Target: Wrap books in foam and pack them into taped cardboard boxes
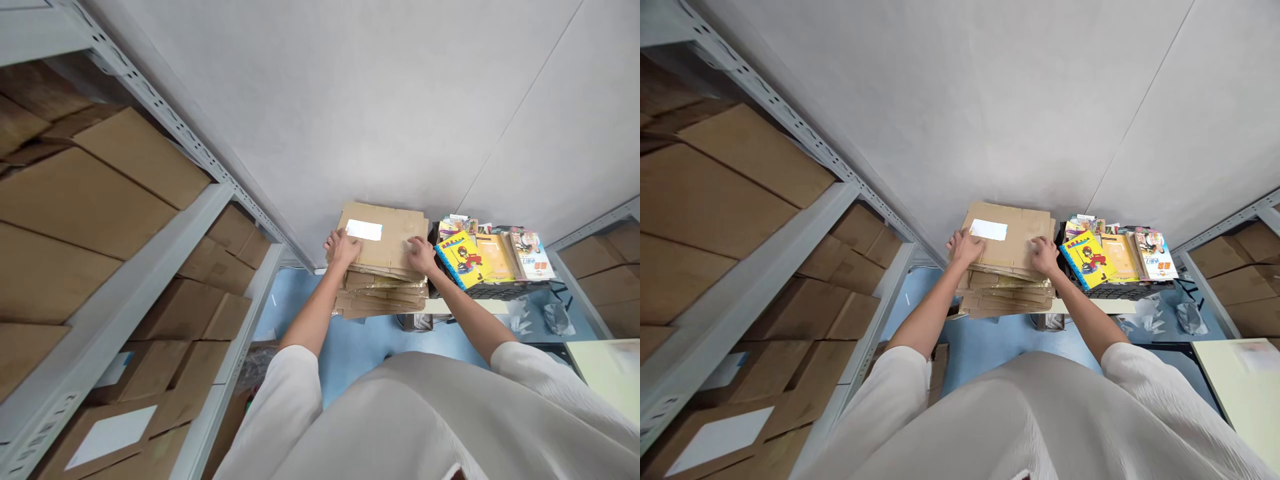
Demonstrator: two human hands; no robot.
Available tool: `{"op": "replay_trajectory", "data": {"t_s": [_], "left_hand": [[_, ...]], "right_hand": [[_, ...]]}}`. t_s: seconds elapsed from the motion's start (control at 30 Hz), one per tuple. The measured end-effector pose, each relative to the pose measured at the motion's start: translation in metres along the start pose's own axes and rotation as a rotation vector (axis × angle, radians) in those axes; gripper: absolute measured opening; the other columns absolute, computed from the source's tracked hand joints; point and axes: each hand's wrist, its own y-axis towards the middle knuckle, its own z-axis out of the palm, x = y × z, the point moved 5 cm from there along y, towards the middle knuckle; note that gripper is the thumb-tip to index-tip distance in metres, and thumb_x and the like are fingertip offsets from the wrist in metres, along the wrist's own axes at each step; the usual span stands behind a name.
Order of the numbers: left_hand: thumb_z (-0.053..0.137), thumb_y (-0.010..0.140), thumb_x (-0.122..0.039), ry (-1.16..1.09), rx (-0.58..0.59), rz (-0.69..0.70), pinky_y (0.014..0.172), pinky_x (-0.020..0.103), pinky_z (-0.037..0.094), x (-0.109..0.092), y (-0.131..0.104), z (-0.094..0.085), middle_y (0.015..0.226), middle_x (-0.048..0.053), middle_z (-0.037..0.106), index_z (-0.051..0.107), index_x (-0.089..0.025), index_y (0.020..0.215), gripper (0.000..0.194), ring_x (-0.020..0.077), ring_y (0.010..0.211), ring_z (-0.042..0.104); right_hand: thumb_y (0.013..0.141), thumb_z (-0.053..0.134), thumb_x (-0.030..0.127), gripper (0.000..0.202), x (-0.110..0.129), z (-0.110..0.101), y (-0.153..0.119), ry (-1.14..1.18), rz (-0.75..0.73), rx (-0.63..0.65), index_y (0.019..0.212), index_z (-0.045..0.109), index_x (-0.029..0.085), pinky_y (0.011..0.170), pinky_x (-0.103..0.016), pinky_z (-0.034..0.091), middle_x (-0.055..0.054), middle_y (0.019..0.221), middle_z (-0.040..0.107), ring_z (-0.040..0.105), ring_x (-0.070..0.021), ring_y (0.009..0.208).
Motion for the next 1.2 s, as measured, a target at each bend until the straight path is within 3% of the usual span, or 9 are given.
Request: {"op": "replay_trajectory", "data": {"t_s": [0.37, 0.57, 0.93, 1.07, 1.2], "left_hand": [[0.069, 0.094, -0.051, -0.035, -0.119, 0.036, 0.124, 0.057, 0.036, -0.011, -0.021, -0.035, 0.165, 0.022, 0.047, 0.051, -0.023, 0.158, 0.072, 0.0435, 0.151, 0.046], [0.067, 0.095, -0.051, -0.067, -0.15, 0.076, 0.125, 0.061, 0.035, -0.034, -0.037, -0.053, 0.169, 0.024, 0.042, 0.047, -0.022, 0.161, 0.075, 0.0467, 0.154, 0.042], [0.067, 0.096, -0.05, -0.071, -0.214, 0.207, 0.128, 0.065, 0.032, -0.117, -0.083, -0.068, 0.175, 0.023, 0.036, 0.042, -0.021, 0.166, 0.08, 0.0483, 0.158, 0.036], [0.068, 0.096, -0.051, -0.093, -0.181, 0.278, 0.128, 0.066, 0.032, -0.156, -0.103, -0.056, 0.174, 0.022, 0.036, 0.044, -0.023, 0.165, 0.078, 0.0481, 0.157, 0.037], [0.068, 0.096, -0.052, -0.105, -0.134, 0.369, 0.127, 0.066, 0.033, -0.213, -0.131, -0.033, 0.174, 0.022, 0.037, 0.045, -0.024, 0.164, 0.076, 0.0481, 0.157, 0.037]], "right_hand": [[0.082, 0.058, 0.019, 0.046, 0.01, -0.031, -0.005, 0.192, -0.225, -0.258, 0.124, 0.076, 0.023, 0.124, -0.057, 0.044, -0.014, 0.141, 0.069, 0.061, -0.0337, 0.139], [0.089, 0.054, 0.019, 0.048, 0.014, -0.067, -0.019, 0.107, -0.166, -0.272, 0.132, 0.074, 0.023, 0.125, -0.056, 0.043, -0.015, 0.149, 0.064, 0.056, -0.032, 0.144], [0.092, 0.055, 0.022, 0.045, -0.025, -0.139, -0.065, 0.167, -0.122, -0.407, 0.131, 0.075, 0.022, 0.128, -0.053, 0.039, -0.015, 0.149, 0.064, 0.054, -0.0317, 0.145], [0.093, 0.055, 0.023, 0.041, -0.059, -0.168, -0.089, 0.164, -0.079, -0.463, 0.129, 0.075, 0.021, 0.127, -0.052, 0.04, -0.016, 0.148, 0.065, 0.055, -0.0315, 0.145], [0.093, 0.055, 0.023, 0.043, -0.109, -0.202, -0.126, 0.099, 0.026, -0.524, 0.131, 0.075, 0.023, 0.127, -0.055, 0.04, -0.015, 0.151, 0.063, 0.054, -0.0327, 0.146]]}}
